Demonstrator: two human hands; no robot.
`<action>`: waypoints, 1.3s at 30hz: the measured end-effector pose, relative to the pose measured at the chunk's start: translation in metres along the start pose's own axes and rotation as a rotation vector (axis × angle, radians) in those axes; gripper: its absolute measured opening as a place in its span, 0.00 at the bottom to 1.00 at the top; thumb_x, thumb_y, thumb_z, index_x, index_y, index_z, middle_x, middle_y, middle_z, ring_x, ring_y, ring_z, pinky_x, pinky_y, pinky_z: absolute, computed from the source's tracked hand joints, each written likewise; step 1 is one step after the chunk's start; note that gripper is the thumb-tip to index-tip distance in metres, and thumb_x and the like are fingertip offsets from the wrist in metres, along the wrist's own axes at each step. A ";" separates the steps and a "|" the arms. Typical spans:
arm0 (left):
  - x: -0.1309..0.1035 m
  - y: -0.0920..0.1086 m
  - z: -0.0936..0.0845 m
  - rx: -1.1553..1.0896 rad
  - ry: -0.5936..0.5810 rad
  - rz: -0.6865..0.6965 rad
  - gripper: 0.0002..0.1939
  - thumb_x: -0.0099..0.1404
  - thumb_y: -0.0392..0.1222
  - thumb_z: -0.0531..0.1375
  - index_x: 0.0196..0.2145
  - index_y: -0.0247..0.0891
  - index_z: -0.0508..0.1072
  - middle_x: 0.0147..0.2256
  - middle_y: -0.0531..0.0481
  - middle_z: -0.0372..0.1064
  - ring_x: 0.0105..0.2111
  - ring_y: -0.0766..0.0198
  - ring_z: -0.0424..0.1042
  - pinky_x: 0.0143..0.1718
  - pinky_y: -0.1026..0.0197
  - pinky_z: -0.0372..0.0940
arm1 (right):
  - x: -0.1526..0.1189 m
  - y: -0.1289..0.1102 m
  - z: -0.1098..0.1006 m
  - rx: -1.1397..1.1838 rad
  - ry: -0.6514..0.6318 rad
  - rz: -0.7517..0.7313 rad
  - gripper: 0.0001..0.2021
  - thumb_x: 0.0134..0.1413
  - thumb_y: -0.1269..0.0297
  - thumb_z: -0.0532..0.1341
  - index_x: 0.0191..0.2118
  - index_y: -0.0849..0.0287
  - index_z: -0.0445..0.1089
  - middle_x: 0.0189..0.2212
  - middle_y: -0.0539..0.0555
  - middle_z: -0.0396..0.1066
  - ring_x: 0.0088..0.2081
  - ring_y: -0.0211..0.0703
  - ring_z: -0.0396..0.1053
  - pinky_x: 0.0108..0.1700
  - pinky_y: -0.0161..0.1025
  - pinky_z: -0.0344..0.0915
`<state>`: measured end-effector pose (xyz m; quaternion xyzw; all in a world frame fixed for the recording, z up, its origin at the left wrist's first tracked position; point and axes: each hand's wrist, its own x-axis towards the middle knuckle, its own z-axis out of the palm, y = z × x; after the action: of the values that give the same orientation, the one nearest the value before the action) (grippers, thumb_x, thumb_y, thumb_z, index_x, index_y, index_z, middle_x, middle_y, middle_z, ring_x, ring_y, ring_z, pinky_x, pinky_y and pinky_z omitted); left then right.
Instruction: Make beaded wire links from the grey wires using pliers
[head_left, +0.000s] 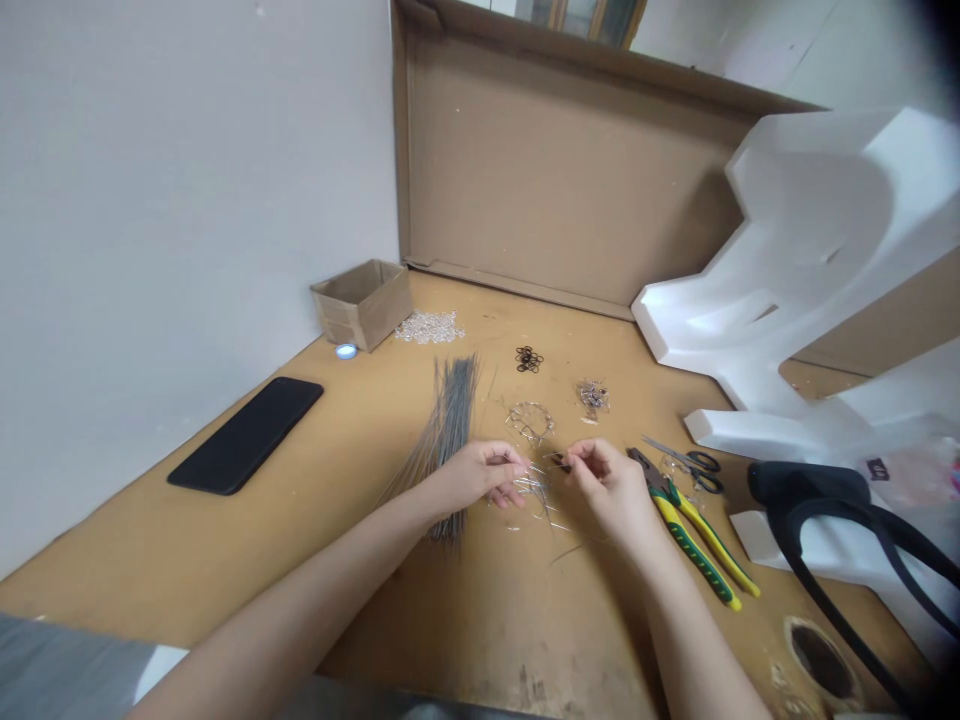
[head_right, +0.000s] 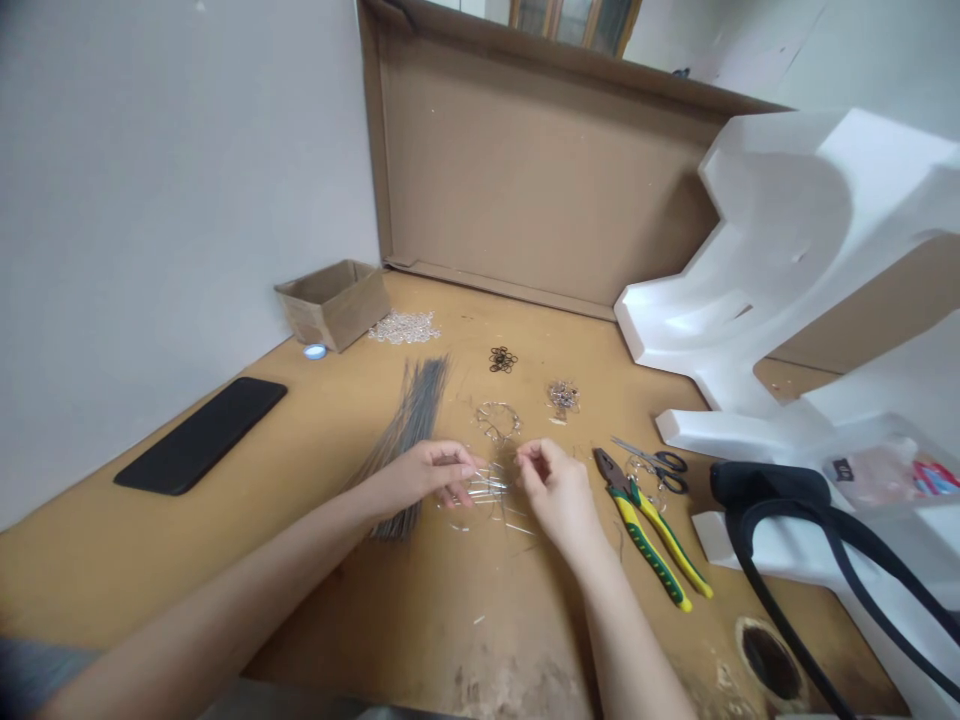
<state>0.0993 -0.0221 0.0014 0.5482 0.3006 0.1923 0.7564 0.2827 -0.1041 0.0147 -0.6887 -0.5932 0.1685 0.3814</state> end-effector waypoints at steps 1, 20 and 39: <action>-0.001 0.001 0.000 0.005 0.011 0.011 0.11 0.51 0.45 0.62 0.28 0.34 0.69 0.36 0.44 0.71 0.24 0.65 0.72 0.23 0.66 0.63 | 0.000 -0.001 0.000 0.018 0.006 -0.006 0.06 0.52 0.63 0.53 0.30 0.59 0.64 0.21 0.51 0.69 0.23 0.38 0.68 0.27 0.33 0.62; -0.006 0.008 -0.001 0.310 -0.011 -0.027 0.13 0.52 0.47 0.58 0.27 0.33 0.69 0.19 0.54 0.65 0.18 0.69 0.66 0.21 0.67 0.60 | -0.005 -0.016 0.002 -0.079 -0.055 -0.145 0.07 0.53 0.65 0.52 0.31 0.58 0.66 0.25 0.51 0.70 0.27 0.40 0.68 0.32 0.35 0.62; -0.005 0.007 0.001 0.158 -0.097 0.072 0.11 0.55 0.46 0.58 0.28 0.35 0.63 0.19 0.59 0.62 0.13 0.76 0.58 0.16 0.70 0.53 | -0.009 -0.025 0.005 0.314 -0.140 0.035 0.05 0.52 0.63 0.56 0.31 0.59 0.64 0.24 0.52 0.71 0.28 0.39 0.70 0.32 0.35 0.64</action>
<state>0.0962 -0.0241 0.0095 0.6253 0.2582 0.1681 0.7170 0.2599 -0.1111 0.0275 -0.6175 -0.5726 0.3131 0.4391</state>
